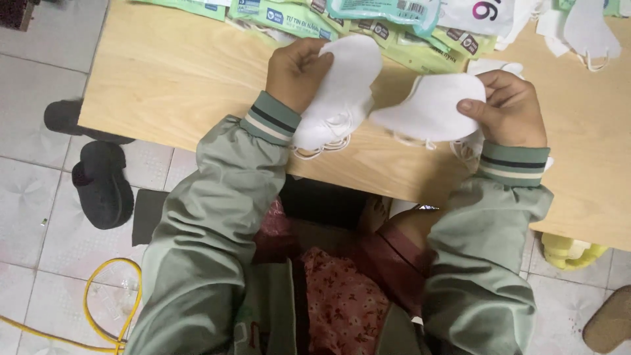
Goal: The person is picking up individual white mask components and stacking them neatly on a wooden table.
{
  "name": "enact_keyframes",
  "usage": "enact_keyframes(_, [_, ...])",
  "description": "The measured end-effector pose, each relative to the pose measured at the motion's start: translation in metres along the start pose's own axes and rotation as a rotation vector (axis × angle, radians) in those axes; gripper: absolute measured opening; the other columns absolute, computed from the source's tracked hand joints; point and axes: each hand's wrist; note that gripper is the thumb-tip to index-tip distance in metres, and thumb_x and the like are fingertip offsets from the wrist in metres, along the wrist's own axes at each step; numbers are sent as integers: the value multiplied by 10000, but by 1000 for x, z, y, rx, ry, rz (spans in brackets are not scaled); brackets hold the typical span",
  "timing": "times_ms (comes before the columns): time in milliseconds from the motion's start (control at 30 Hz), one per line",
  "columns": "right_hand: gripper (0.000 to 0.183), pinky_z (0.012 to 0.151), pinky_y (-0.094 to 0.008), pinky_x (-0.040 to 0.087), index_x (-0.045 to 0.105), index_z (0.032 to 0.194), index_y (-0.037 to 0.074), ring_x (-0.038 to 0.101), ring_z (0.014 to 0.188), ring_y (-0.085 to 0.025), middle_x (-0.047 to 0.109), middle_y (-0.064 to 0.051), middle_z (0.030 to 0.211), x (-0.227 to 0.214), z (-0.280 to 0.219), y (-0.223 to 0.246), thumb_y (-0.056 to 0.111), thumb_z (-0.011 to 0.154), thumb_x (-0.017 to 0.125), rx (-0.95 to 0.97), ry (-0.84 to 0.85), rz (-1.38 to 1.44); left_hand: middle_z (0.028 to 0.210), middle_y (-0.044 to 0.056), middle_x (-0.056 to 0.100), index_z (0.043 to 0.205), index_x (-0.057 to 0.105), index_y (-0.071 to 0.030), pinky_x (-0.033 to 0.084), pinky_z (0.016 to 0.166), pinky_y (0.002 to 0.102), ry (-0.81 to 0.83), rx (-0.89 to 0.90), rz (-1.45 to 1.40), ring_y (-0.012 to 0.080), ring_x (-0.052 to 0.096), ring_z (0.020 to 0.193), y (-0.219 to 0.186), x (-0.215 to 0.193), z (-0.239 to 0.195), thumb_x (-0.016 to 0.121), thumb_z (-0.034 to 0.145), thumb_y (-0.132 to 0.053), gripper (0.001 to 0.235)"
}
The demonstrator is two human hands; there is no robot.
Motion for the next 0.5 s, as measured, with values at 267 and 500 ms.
enact_keyframes(267, [404, 955, -316, 624, 630, 1285, 133, 699, 1020, -162, 708, -45, 1129, 60, 21, -11, -40, 932, 725, -141, 239, 246, 977, 53, 801, 1056, 771, -89, 661, 742, 278, 193, -245, -342, 116, 746, 843, -24, 6, -8, 743, 952, -125, 113])
enact_keyframes(500, [312, 874, -362, 657, 664, 1184, 132, 750, 951, -190, 766, -102, 1065, 103, 32, -10, -5, 922, 764, 31, 55, 308, 690, -6, 634, 1191, 767, -10, 298, 448, 207, 291, -416, -555, 52, 400, 507, -27, 6, -11, 735, 978, -129, 246])
Point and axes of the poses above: each hand's wrist, its own z-axis towards the middle knuckle, its own x-axis out of the palm, y = z × x
